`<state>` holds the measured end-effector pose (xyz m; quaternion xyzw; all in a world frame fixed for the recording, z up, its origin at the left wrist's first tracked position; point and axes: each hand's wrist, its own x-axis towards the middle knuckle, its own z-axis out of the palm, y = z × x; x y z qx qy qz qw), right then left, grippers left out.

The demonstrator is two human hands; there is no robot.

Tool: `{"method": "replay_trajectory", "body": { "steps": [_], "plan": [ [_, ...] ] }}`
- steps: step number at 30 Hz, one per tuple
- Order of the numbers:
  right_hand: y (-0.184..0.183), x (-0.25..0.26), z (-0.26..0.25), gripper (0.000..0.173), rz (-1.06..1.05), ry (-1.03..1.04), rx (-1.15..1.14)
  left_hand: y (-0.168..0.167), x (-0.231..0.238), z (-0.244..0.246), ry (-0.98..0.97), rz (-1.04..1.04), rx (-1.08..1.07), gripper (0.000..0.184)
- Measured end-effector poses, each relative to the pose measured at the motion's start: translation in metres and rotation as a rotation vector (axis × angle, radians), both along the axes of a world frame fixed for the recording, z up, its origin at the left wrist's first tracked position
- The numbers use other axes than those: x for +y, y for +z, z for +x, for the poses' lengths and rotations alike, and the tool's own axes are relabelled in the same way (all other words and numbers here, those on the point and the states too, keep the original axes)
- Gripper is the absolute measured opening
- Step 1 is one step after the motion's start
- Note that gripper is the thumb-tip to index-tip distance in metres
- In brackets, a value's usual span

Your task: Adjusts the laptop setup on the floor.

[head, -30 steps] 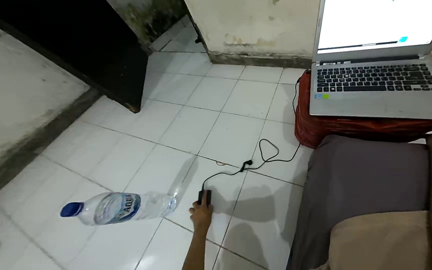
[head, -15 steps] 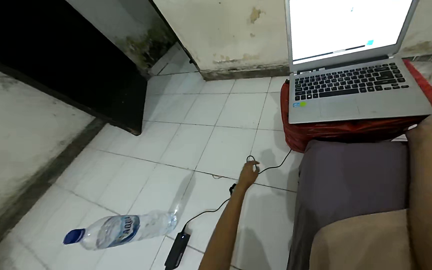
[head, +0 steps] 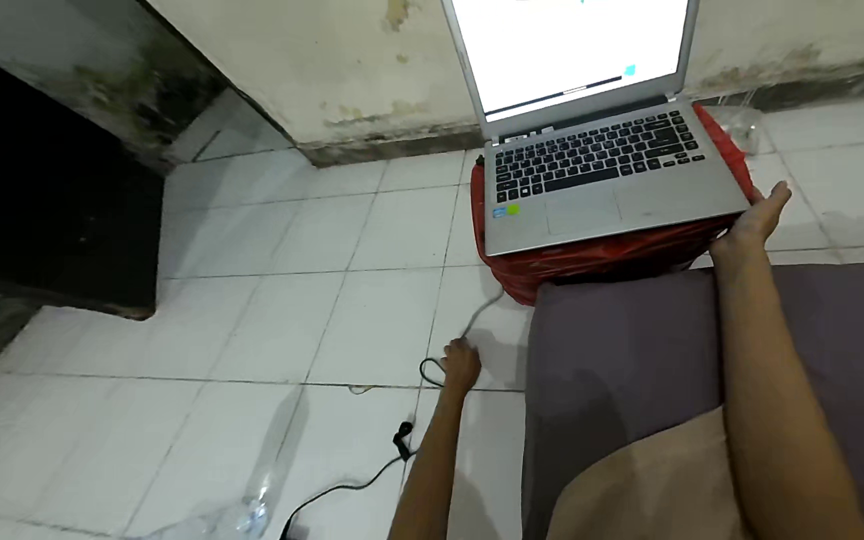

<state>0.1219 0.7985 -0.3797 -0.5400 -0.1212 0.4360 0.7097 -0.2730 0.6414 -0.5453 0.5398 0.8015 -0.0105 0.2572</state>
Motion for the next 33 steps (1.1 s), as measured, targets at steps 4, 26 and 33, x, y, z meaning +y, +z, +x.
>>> {"method": "replay_trajectory", "body": {
  "steps": [4, 26, 33],
  "plan": [
    [0.001, 0.000, 0.000, 0.068, -0.016, -0.006, -0.003, 0.033, 0.028, -0.047, 0.239, 0.132, -0.066, 0.052],
    [-0.014, 0.015, 0.021, 0.039, 0.003, 0.140, 0.107, 0.169, 0.156, 0.033, 0.323, 0.444, -0.747, 0.044],
    [-0.011, 0.016, 0.020, 0.043, -0.041, 0.113, 0.108, 0.162, 0.166, 0.041, 0.369, 0.506, -0.666, 0.047]
  ]
}}
